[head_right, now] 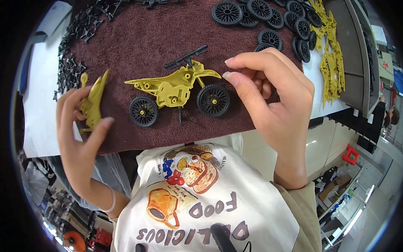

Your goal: The person assembles small plastic toy motorcycles by hand, attaching wheels and plastic frames to form complete toys.

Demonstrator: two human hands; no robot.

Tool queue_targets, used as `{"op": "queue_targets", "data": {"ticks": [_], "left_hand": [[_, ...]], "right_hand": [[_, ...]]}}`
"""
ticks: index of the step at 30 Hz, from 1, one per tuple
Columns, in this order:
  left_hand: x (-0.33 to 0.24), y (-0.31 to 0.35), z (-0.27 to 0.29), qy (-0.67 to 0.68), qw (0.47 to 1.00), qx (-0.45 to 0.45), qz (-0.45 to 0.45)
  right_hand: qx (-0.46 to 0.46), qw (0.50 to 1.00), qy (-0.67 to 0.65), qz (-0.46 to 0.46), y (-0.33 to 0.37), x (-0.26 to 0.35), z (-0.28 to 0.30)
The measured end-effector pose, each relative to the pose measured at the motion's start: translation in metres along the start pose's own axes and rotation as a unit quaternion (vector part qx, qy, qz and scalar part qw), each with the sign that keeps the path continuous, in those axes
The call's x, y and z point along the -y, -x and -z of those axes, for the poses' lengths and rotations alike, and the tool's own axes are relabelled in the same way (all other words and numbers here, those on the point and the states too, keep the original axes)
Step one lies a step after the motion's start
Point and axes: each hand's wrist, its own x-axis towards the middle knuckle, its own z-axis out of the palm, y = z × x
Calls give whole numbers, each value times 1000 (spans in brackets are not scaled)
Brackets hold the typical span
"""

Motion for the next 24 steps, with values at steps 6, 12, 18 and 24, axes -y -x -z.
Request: {"op": "queue_targets", "data": {"ticks": [6,12,18,24], "left_hand": [[9,10,17,105,980,-107,129],[-11,10,-3,127,970,-73,193],[-42,-1,11,298,954,17,36],[-60,-29,-18,477,872,102,-37]], "right_hand": [[37,997,-67,-6,-3,10,9],[25,997,-61,38,-3,12,1],[100,979,-179,-4,-7,28,4],[202,914,-340,-92,-10,34,-6]]}}
